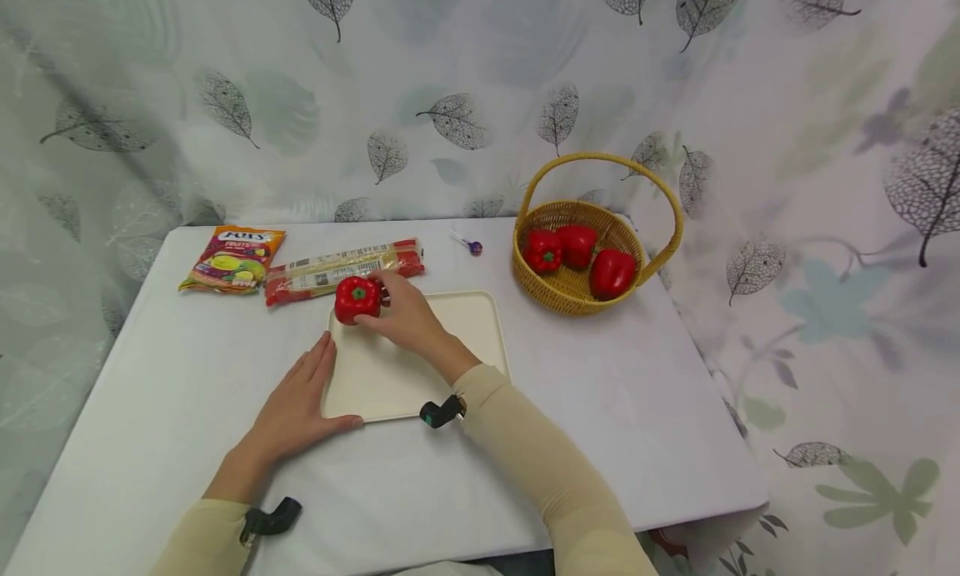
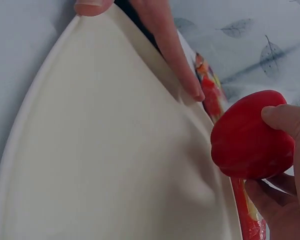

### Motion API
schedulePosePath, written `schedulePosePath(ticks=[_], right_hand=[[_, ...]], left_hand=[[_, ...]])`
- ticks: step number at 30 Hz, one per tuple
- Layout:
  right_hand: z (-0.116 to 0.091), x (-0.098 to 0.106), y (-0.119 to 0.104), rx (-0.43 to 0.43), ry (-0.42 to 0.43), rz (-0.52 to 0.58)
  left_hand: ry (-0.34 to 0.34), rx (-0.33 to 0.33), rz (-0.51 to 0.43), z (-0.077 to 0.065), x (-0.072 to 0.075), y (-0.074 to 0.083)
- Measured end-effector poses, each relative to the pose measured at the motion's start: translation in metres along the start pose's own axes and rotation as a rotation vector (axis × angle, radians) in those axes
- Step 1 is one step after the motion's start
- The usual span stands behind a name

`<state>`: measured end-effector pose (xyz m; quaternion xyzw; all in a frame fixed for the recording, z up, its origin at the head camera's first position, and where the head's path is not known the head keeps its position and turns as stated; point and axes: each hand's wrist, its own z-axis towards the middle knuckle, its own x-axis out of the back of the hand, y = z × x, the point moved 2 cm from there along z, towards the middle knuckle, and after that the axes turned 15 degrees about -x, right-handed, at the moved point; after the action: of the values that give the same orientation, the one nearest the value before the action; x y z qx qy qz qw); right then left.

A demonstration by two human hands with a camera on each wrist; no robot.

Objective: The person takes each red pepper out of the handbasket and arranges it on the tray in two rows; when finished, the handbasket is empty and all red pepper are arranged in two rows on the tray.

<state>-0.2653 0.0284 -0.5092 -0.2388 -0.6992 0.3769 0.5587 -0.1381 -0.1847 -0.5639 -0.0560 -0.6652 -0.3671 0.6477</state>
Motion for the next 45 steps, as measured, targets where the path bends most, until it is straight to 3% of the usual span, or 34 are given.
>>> schedulePosePath(ticks=[45], right_hand=[[-0.0006, -0.0075, 0.0058, 0.021, -0.006, -0.045]], left_hand=[[0.015, -0.015, 0.011, 0.0001, -0.0019, -0.0011]])
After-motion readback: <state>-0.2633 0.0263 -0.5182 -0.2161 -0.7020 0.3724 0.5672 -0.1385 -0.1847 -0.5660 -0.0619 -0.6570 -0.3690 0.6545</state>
